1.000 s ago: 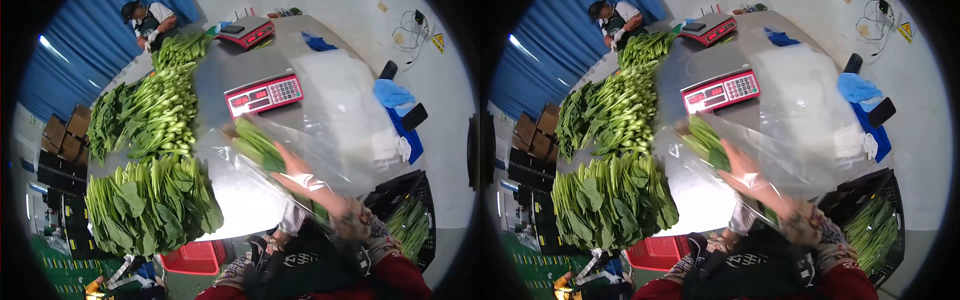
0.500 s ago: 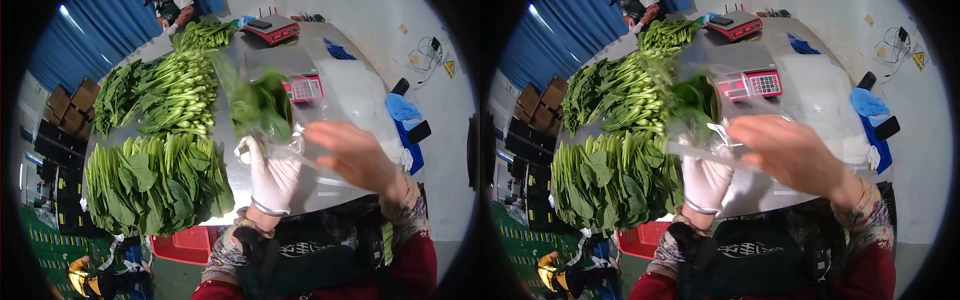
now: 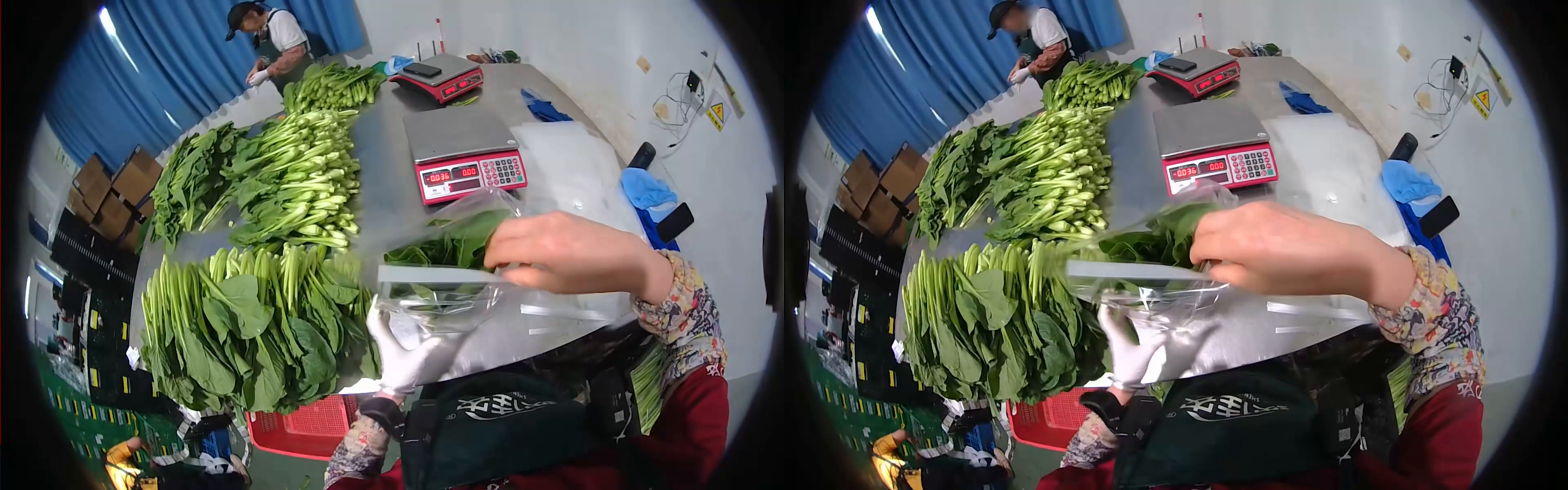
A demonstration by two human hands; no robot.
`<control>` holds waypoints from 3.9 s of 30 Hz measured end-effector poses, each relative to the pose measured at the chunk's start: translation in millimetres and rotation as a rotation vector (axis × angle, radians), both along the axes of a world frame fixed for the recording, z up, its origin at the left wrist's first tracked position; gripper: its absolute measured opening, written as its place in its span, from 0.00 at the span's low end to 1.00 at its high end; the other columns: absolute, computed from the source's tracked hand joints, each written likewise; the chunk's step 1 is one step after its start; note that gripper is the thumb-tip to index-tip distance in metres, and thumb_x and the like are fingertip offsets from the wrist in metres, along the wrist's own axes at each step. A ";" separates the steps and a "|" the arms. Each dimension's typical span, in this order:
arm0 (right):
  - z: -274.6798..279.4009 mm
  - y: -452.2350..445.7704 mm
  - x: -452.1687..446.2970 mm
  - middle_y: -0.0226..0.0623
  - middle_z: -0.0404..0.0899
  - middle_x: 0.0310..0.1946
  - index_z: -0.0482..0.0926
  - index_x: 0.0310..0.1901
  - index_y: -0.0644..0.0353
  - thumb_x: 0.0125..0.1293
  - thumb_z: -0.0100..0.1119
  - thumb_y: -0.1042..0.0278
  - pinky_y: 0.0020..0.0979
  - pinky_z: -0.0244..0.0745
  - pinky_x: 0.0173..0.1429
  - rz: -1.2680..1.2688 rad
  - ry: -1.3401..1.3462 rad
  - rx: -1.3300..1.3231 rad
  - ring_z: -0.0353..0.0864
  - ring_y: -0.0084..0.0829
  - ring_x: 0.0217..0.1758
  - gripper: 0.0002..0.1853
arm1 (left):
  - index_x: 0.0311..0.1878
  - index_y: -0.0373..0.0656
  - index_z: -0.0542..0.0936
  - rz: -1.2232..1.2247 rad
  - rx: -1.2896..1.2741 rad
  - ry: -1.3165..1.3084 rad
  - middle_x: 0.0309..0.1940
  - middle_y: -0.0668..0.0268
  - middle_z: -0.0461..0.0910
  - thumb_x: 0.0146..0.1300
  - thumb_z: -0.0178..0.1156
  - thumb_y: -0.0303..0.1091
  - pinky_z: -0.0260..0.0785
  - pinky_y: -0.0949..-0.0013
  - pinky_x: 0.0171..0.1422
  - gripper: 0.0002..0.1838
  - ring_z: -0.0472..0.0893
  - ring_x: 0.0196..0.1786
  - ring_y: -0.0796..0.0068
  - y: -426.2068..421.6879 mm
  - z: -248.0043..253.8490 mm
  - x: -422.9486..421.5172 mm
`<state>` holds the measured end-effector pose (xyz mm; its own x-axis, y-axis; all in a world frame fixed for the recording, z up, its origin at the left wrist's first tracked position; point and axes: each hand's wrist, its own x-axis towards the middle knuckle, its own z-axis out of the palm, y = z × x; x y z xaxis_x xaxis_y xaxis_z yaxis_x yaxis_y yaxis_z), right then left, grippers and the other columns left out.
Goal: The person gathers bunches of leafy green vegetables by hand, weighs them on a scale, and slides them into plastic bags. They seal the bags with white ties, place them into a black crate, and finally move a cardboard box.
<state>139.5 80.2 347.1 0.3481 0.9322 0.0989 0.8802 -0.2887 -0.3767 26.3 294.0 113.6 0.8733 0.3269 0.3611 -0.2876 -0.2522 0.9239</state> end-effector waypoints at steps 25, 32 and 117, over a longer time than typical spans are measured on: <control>198.9 -136.0 55.5 0.33 0.79 0.38 0.75 0.47 0.64 0.64 0.57 0.62 0.23 0.72 0.45 -0.657 -0.480 1.061 0.77 0.22 0.42 0.15 | 0.51 0.35 0.76 -0.374 -0.329 0.090 0.41 0.64 0.80 0.52 0.66 0.25 0.70 0.74 0.49 0.21 0.77 0.42 0.77 1.9 67.7 188.8; 19.2 -124.1 98.3 0.40 0.76 0.53 0.74 0.53 0.69 0.65 0.48 0.72 0.29 0.66 0.62 -0.793 -0.171 0.961 0.75 0.29 0.55 0.17 | 0.45 0.40 0.81 -0.513 -0.065 -0.013 0.38 0.67 0.82 0.51 0.62 0.19 0.72 0.74 0.46 0.16 0.80 0.38 0.76 10.3 99.3 173.1; -188.9 16.6 -5.2 0.22 0.72 0.24 0.72 0.33 0.52 0.64 0.57 0.57 0.26 0.70 0.34 0.198 2.052 1.351 0.72 0.19 0.27 0.10 | 0.66 0.37 0.59 -0.049 0.881 0.059 0.51 0.51 0.70 0.49 0.64 0.28 0.68 0.63 0.52 0.39 0.74 0.46 0.62 -55.4 -70.1 3.2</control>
